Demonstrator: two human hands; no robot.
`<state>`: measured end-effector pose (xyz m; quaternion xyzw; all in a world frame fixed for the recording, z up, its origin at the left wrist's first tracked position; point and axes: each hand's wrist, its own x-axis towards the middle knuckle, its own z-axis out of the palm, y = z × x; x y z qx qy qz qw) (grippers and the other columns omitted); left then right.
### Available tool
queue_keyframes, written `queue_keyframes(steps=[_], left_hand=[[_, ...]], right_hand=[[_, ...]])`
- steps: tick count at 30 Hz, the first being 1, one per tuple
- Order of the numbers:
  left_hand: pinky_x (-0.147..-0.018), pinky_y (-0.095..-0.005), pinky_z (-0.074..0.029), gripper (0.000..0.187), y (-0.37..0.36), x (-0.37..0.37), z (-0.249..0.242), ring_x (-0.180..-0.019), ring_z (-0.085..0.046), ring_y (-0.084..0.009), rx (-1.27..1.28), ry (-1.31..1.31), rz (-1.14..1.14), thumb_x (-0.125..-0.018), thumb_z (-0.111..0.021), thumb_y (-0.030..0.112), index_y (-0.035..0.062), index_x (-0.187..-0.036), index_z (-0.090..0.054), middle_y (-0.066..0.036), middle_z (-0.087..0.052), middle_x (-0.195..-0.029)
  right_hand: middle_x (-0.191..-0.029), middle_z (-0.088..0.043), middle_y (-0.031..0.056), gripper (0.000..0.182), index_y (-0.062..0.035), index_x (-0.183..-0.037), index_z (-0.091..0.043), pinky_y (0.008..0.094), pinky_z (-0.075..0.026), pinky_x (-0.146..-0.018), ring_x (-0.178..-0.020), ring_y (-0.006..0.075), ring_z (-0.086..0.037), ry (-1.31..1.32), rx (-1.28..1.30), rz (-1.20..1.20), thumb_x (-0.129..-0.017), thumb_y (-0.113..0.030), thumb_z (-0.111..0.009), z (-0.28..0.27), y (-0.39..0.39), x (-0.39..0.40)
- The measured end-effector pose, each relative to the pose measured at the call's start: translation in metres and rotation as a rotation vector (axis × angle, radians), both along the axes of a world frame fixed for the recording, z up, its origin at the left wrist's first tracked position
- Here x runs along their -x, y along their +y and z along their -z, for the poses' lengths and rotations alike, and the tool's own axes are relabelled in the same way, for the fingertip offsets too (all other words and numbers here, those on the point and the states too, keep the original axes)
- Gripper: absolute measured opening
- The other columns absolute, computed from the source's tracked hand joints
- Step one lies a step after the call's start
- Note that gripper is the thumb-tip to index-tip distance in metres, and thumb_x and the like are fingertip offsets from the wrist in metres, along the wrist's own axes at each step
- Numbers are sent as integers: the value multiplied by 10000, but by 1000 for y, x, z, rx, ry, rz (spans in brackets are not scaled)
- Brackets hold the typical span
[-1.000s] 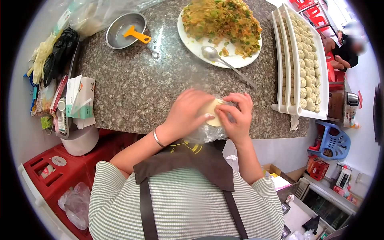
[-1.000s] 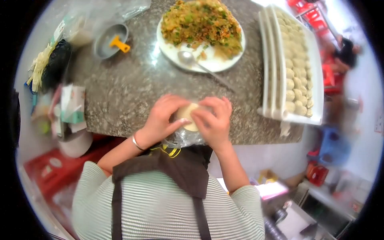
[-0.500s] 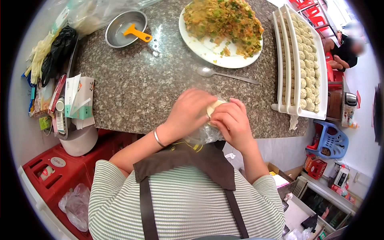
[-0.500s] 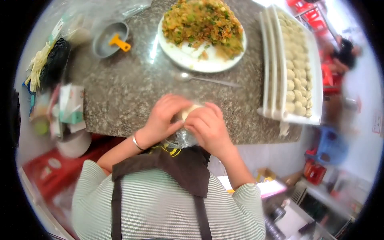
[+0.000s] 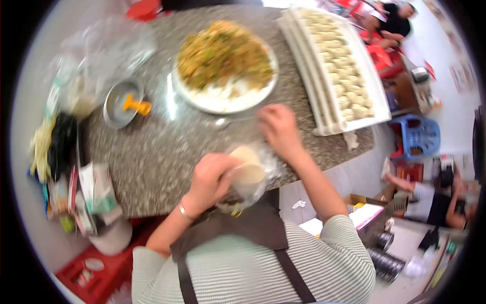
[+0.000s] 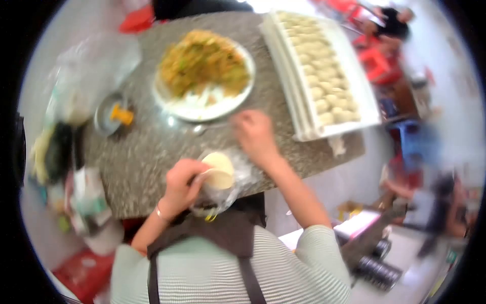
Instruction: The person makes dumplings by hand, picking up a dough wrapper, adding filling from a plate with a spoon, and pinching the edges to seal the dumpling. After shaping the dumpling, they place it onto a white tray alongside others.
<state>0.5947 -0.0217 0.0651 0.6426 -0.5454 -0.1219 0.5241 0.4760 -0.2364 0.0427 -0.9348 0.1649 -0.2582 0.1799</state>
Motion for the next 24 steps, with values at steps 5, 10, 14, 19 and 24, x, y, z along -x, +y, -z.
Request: queue_keyframes(steps=[5, 10, 14, 19, 24], left_hand=[[-781, -317, -496, 123, 8, 0, 6, -864, -638, -215, -80, 269, -60, -904, -580, 12, 11, -1024, -605, -119, -662, -954], [-835, -289, -490, 200, 2, -8, 1, -957, -609, -157, 14, 882, -75, -991, -475, 83, -19, -1150, -543, -108, -632, -1097], [-906, -326, -497, 271, 4, -22, 2, -1069, -612, -192, 54, 1196, -73, -995, -484, 115, -7, -1234, -528, -108, -614, -1201], [-951, -363, -506, 326, 16, -39, -9, -1118, -613, -217, 81, 1462, 17, -970, -548, 145, 68, -1286, -530, -110, -612, -1253], [-932, -365, -511, 334, 17, -47, -5, -1100, -618, -194, 66, 1412, -59, -953, -570, 107, 16, -1271, -529, -107, -626, -1223]], right_hand=[[-936, -611, 107, 135, -68, -875, -631, 413, -470, -818, -932, 309, -582, -91, -86, -60, -771, -122, -698, 22, -4, -8], [-870, -611, 119, 140, -62, -910, -600, 397, -484, -782, -882, 311, -590, -101, -215, -38, -816, -134, -674, 5, 0, 4], [-910, -647, 147, 186, -43, -1035, -616, 380, -509, -766, -831, 295, -631, -94, -654, 40, -863, -111, -642, -20, 6, 16], [-861, -628, 156, 330, -67, -1190, -636, 397, -510, -695, -748, 293, -628, -94, -436, 23, -860, -61, -620, -46, -1, 11], [-833, -620, 136, 336, -50, -1209, -652, 339, -483, -658, -717, 247, -616, -20, -221, 240, -884, 10, -592, -33, -4, 14]])
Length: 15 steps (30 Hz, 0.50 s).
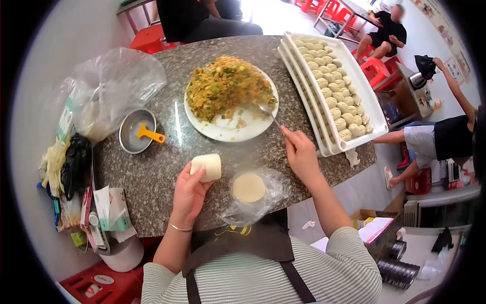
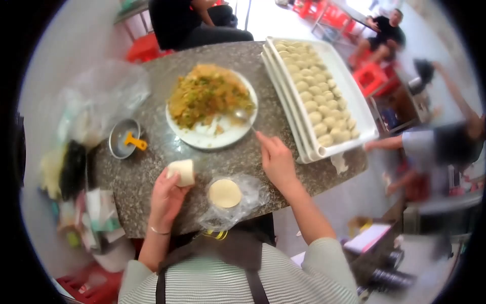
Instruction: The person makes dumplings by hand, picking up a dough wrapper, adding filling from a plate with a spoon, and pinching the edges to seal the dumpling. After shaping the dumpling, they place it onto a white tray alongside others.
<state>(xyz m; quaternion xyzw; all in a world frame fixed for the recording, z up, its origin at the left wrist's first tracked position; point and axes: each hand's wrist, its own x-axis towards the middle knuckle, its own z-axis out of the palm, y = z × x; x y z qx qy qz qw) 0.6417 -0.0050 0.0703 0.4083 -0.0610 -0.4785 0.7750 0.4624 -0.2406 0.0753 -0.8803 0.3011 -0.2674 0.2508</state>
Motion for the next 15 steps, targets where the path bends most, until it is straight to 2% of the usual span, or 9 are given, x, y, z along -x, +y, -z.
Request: queue_keyframes(steps=[3, 5, 7, 9, 12, 15], left_hand=[[-907, -336, -523, 338, -4, -1, 2, -1070, -632, -189, -17, 1, -1, -946, -573, 92, -5, -1266, -529, -108, -633, -1208], [-908, -334, -524, 359, -6, -3, 7, -1060, -636, -187, -2, 60, 57, -945, -574, 93, -10, -1284, -518, -114, -626, -1219], [-925, -344, -524, 367, -8, -4, 9, -1071, -634, -193, 10, 74, 51, -946, -564, 82, -15, -1296, -508, -118, -621, -1227], [-941, -355, -523, 375, -10, -4, 11, -1083, -633, -199, 16, 87, 60, -948, -553, 71, -20, -1308, -497, -123, -617, -1236], [-985, -386, -513, 367, -14, -5, 13, -1134, -617, -237, 19, 134, 47, -970, -498, 63, -43, -1320, -475, -145, -599, -1264], [-1028, -422, -486, 357, -20, -6, 12, -1193, -584, -277, 54, 230, 32, -991, -443, 66, -68, -1320, -461, -174, -577, -1288]], right_hand=[[-805, -609, 133, 333, -48, -1208, -655, 331, -478, -647, -699, 232, -606, 13, -25, -155, -888, 17, -588, 10, 9, -3], [-790, -593, 135, 332, -46, -1205, -657, 330, -470, -636, -678, 235, -590, -53, -62, -167, -889, 24, -582, 2, 11, -7], [-825, -609, 170, 324, -46, -1172, -670, 390, -497, -666, -725, 316, -620, -15, -98, 13, -867, 12, -578, -13, 6, -9], [-815, -605, 171, 321, -41, -1169, -670, 387, -495, -660, -714, 315, -613, 6, -41, 9, -867, 11, -576, -1, 3, -9], [-811, -610, 177, 321, -30, -1173, -666, 378, -498, -667, -710, 314, -617, 53, -35, -161, -873, 17, -561, 2, 9, -12], [-809, -615, 183, 316, -32, -1168, -668, 389, -502, -682, -720, 317, -625, 12, -140, -32, -871, 10, -566, -19, 10, -16]])
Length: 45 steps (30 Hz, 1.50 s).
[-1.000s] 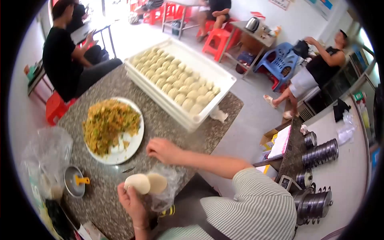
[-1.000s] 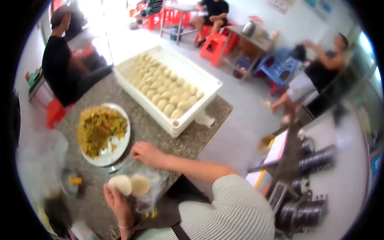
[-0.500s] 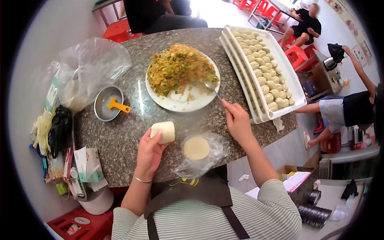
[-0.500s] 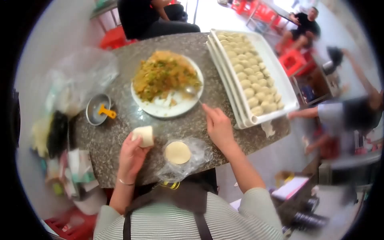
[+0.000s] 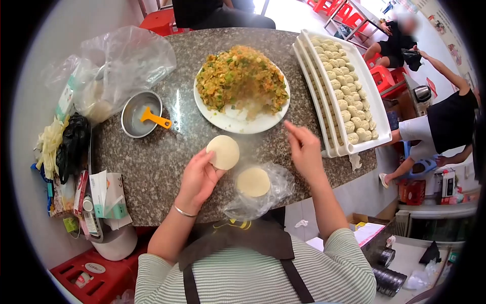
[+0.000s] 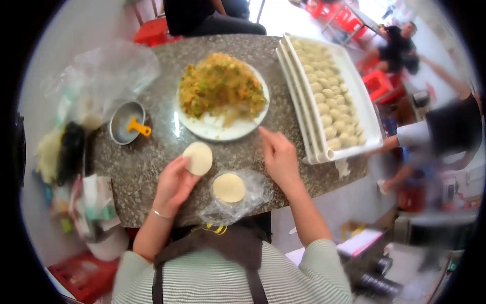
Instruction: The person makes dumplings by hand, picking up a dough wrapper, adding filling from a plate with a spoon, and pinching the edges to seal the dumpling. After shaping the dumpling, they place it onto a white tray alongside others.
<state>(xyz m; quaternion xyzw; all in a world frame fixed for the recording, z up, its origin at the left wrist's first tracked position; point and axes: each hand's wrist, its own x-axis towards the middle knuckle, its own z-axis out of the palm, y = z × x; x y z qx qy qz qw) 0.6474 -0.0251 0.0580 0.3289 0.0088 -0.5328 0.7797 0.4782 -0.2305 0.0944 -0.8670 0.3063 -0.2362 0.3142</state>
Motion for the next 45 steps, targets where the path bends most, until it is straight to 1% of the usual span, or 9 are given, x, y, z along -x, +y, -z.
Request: queue_keyframes(steps=[8, 10, 16, 20, 21, 28, 31, 39, 45], left_hand=[[-1082, -457, -415, 349, -5, 2, 6, -1245, -531, -300, 45, 82, -25, -1018, -432, 133, -63, -1304, -472, -179, -549, -1323], [-1087, -459, -405, 348, -8, 3, 8, -1244, -528, -299, 68, 106, -27, -1019, -438, 146, -56, -1301, -476, -175, -550, -1322], [-1120, -456, -344, 367, -22, 6, 7, -1268, -497, -271, 126, 156, -3, -1023, -455, 198, -10, -1324, -463, -138, -533, -1352], [-1122, -417, -333, 473, -32, 13, -3, -1312, -465, -271, 133, 158, -25, -1039, -408, 287, 25, -1432, -377, -136, -481, -1422], [-1122, -417, -333, 473, -33, 14, -7, -1312, -465, -271, 130, 161, -37, -1039, -408, 287, 25, -1432, -377, -136, -481, -1422], [-1139, -434, -350, 490, -36, 4, -14, -1327, -449, -285, 186, 133, -83, -1046, -391, 307, -17, -1413, -376, -157, -471, -1423], [-1136, -428, -363, 490, -35, 4, -17, -1325, -453, -285, 166, 112, -75, -1046, -396, 299, -30, -1408, -375, -164, -474, -1418], [-1128, -433, -372, 477, -27, 1, -11, -1315, -464, -288, 177, 116, -59, -1038, -428, 285, -31, -1394, -394, -173, -486, -1402], [-1107, -416, -377, 394, -29, 9, -10, -1248, -503, -256, 158, 161, -90, -1032, -456, 234, -46, -1310, -454, -147, -542, -1302]], right_hand=[[-788, -619, 171, 299, -30, -1166, -672, 364, -490, -659, -705, 281, -624, 64, -2, -93, -890, 2, -562, 15, -7, -5], [-776, -591, 89, 295, -22, -1194, -661, 287, -450, -631, -666, 152, -550, -18, -4, -47, -916, -1, -564, 19, -9, -8], [-781, -587, 41, 289, -14, -1204, -659, 253, -441, -632, -680, 98, -521, -26, -251, -56, -930, -20, -567, 16, 2, -10], [-770, -585, 41, 292, -15, -1202, -660, 242, -440, -634, -681, 96, -525, 31, -222, -131, -925, -12, -568, 13, 22, -3], [-806, -627, 142, 303, -32, -1172, -667, 330, -484, -653, -684, 229, -610, 47, -196, -144, -885, 1, -576, 12, 28, -2], [-795, -603, 142, 306, -55, -1146, -684, 342, -479, -636, -673, 267, -597, 90, -148, -278, -860, 15, -600, -11, 42, 7], [-746, -566, 89, 350, -46, -1197, -669, 294, -437, -604, -637, 167, -534, -30, -129, -262, -864, 34, -598, -11, 36, -1], [-794, -587, 49, 314, -22, -1193, -660, 257, -438, -618, -684, 100, -522, 8, -237, -87, -893, 24, -578, 5, 33, 15], [-799, -594, 78, 327, -19, -1206, -652, 254, -440, -622, -683, 122, -539, 34, -243, -245, -889, 15, -576, 4, 59, 8]])
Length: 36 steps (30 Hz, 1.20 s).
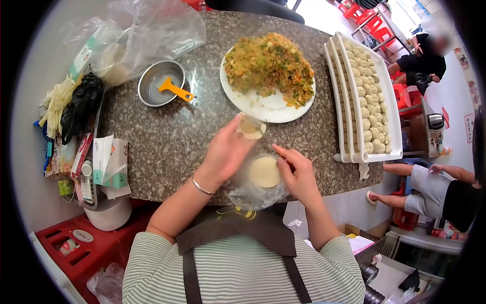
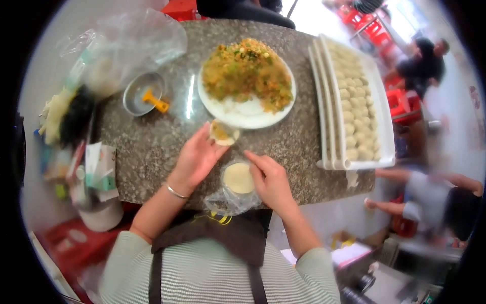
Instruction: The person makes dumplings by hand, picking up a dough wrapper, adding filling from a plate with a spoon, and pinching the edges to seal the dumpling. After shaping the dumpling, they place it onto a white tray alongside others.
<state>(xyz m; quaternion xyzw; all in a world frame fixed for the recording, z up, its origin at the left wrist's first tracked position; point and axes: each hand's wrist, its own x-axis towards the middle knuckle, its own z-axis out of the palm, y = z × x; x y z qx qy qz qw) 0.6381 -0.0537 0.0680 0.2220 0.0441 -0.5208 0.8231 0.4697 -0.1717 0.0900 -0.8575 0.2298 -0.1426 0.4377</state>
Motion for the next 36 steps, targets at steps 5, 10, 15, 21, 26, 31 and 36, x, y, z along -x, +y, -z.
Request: queue_keyframes(steps=[5, 10, 15, 21, 26, 31, 36], left_hand=[[-1081, -418, -410, 362, 15, -8, -9, -1207, -540, -240, -33, -42, -6, -1030, -463, 221, -26, -1292, -492, -136, -565, -1276], [-1069, -417, -425, 356, 17, -21, -12, -1198, -551, -228, -66, -145, 39, -1030, -464, 226, -4, -1297, -511, -118, -573, -1278], [-1045, -370, -447, 405, 11, -30, -22, -1183, -566, -208, -45, -258, 52, -999, -526, 160, -12, -1362, -467, -111, -568, -1301], [-995, -287, -472, 524, -8, -29, -33, -1183, -568, -171, -164, -697, -19, -915, -618, -6, -26, -1400, -421, -105, -566, -1302], [-969, -317, -508, 485, 16, -38, -25, -1172, -589, -176, -233, -482, -124, -939, -615, 59, 11, -1389, -441, -85, -591, -1278], [-992, -311, -491, 465, 43, -29, 1, -1182, -583, -196, -270, -377, -97, -949, -591, 71, -6, -1381, -436, -107, -582, -1288], [-1036, -335, -458, 481, 31, -21, 6, -1213, -560, -206, -183, -372, -61, -938, -592, 61, -14, -1387, -435, -118, -570, -1310]], right_hand=[[-838, -616, 84, 365, -50, -1196, -674, 258, -451, -622, -680, 139, -568, -20, 28, -87, -853, 48, -594, -13, -5, -3], [-882, -657, 103, 394, -110, -1166, -701, 293, -496, -597, -633, 178, -612, -88, 174, -47, -817, 54, -622, -11, -10, -8], [-882, -639, 117, 346, -92, -1146, -703, 299, -494, -604, -662, 205, -618, -97, 204, 6, -840, 40, -613, -11, -23, -12], [-902, -584, 80, 297, -41, -1155, -687, 263, -449, -626, -708, 149, -568, -77, 272, 127, -890, 35, -578, 9, -60, -25], [-876, -579, 81, 276, -41, -1148, -691, 269, -443, -623, -694, 157, -553, -79, 129, 81, -903, 16, -576, 10, -48, -24], [-882, -609, 112, 238, -46, -1097, -702, 324, -492, -667, -742, 227, -619, -57, 197, 132, -884, -5, -603, 9, -41, -30], [-896, -615, 130, 241, -52, -1100, -701, 332, -502, -687, -771, 248, -630, -28, 153, 113, -888, -5, -597, 0, -34, -33]])
